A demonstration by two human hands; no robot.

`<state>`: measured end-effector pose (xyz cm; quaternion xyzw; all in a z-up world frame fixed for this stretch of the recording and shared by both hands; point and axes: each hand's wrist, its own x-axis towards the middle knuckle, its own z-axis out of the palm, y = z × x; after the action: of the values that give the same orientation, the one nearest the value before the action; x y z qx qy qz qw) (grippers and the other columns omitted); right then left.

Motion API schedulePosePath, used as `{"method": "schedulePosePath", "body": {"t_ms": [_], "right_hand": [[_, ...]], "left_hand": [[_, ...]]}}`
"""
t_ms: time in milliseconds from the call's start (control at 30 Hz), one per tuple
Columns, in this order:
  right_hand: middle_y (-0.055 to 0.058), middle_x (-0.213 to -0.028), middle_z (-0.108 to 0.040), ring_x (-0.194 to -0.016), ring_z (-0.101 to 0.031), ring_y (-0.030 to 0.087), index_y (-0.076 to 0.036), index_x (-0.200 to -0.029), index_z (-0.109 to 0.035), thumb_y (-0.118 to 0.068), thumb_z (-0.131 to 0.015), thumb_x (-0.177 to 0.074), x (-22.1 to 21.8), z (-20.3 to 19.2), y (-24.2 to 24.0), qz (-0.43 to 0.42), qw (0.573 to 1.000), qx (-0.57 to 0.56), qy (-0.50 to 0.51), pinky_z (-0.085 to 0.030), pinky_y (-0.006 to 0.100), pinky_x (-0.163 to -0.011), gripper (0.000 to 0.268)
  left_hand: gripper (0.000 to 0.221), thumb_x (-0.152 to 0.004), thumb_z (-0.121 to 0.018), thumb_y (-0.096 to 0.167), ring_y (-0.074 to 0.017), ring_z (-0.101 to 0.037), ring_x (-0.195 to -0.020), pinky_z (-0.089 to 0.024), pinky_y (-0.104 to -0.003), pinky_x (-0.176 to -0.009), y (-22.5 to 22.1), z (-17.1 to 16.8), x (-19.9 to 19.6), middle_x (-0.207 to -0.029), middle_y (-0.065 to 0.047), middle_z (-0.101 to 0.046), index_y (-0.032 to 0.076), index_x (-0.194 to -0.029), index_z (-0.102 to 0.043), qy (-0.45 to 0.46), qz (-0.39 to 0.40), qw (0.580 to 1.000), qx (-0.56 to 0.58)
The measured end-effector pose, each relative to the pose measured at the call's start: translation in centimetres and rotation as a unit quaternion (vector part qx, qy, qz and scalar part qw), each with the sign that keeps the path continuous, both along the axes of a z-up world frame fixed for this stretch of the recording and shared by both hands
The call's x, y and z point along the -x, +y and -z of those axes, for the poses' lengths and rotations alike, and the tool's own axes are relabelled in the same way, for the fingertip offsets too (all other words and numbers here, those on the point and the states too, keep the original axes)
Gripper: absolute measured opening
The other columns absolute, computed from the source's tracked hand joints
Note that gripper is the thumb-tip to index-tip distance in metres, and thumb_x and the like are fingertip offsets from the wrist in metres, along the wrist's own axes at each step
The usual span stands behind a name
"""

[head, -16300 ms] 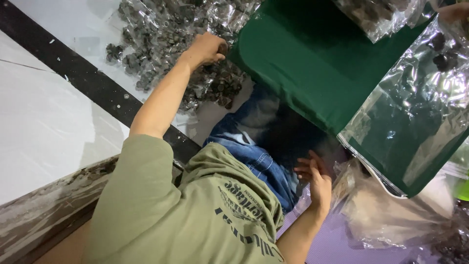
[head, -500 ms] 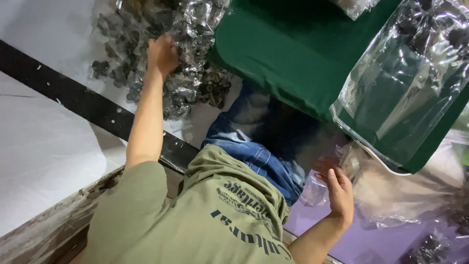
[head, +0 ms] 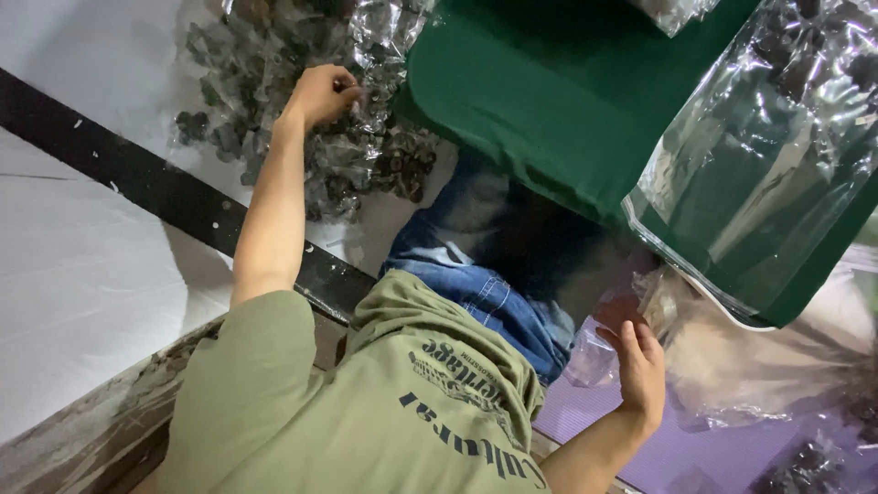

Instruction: Packing small individually wrapped packets into a larger plastic bag while sitting on the floor.

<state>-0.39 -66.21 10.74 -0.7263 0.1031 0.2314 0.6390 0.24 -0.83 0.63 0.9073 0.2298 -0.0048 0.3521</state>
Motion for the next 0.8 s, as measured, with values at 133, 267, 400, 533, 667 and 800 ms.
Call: {"method": "schedulePosePath", "body": {"t_ms": [133,267,400,533,667,800], "right_hand": [[0.014,-0.117,-0.068,-0.107,-0.066,0.025,0.007,-0.126,-0.061,-0.014,-0.052,-0.109,0.4,0.3,-0.5,0.007,1.000,-0.004,0.003,-0.054,0.038,-0.101,0.029],[0.012,-0.115,-0.066,-0.105,-0.064,0.022,0.007,-0.124,-0.061,-0.015,-0.054,-0.109,0.1,1.4,-1.0,0.012,1.000,-0.009,0.004,-0.055,0.037,-0.101,0.027],[0.019,-0.128,-0.065,-0.114,-0.063,0.027,0.010,-0.143,-0.051,-0.011,-0.049,-0.107,0.1,0.3,0.6,-0.022,1.000,0.010,0.006,-0.052,0.039,-0.102,0.042],[0.021,-0.132,-0.067,-0.120,-0.066,0.030,0.004,-0.145,-0.054,-0.007,-0.057,-0.098,0.4,-1.7,4.3,-0.124,0.990,-0.042,-0.059,-0.054,0.039,-0.104,0.048],[0.031,-0.119,-0.072,-0.116,-0.070,0.044,0.010,-0.134,-0.061,0.002,-0.062,-0.093,1.7,-2.6,9.2,-0.177,0.957,-0.105,-0.203,-0.053,0.057,-0.103,0.042],[0.033,-0.120,-0.068,-0.124,-0.062,0.056,0.012,-0.118,-0.065,0.008,-0.072,-0.086,2.4,-4.7,14.4,-0.140,0.901,-0.141,-0.385,-0.049,0.066,-0.106,0.034]], "left_hand": [[0.018,-0.101,-0.070,0.020,-0.0161,-0.063,-0.070,-0.051,-0.031,-0.060,-0.5,-0.4,0.6,-0.093,-0.007,-0.073,0.005,-0.109,-0.072,-0.042,-0.052,0.996,0.067],[0.028,-0.102,-0.068,0.034,-0.0095,-0.060,-0.082,-0.047,-0.024,-0.073,-0.7,-1.5,1.3,-0.094,-0.001,-0.069,0.007,-0.110,-0.070,-0.180,-0.060,0.967,0.169],[0.011,-0.105,-0.066,0.015,-0.0087,-0.052,-0.084,-0.044,-0.023,-0.078,-4.8,-7.1,2.3,-0.094,0.002,-0.064,0.006,-0.110,-0.070,-0.260,-0.099,0.946,0.167],[0.017,-0.108,-0.061,0.026,-0.0145,-0.065,-0.094,-0.053,-0.029,-0.089,-10.5,-12.9,3.5,-0.100,-0.004,-0.071,0.010,-0.111,-0.063,-0.403,-0.116,0.878,0.229],[0.018,-0.109,-0.062,0.024,-0.0188,-0.070,-0.085,-0.054,-0.035,-0.089,-19.2,-15.7,3.3,-0.084,-0.007,-0.071,0.012,-0.095,-0.065,-0.453,-0.097,0.855,0.235],[0.007,-0.100,-0.068,0.014,-0.0219,-0.071,-0.087,-0.056,-0.035,-0.085,-27.8,-13.3,3.7,-0.090,-0.010,-0.074,0.009,-0.096,-0.068,-0.411,-0.007,0.868,0.279]]}}
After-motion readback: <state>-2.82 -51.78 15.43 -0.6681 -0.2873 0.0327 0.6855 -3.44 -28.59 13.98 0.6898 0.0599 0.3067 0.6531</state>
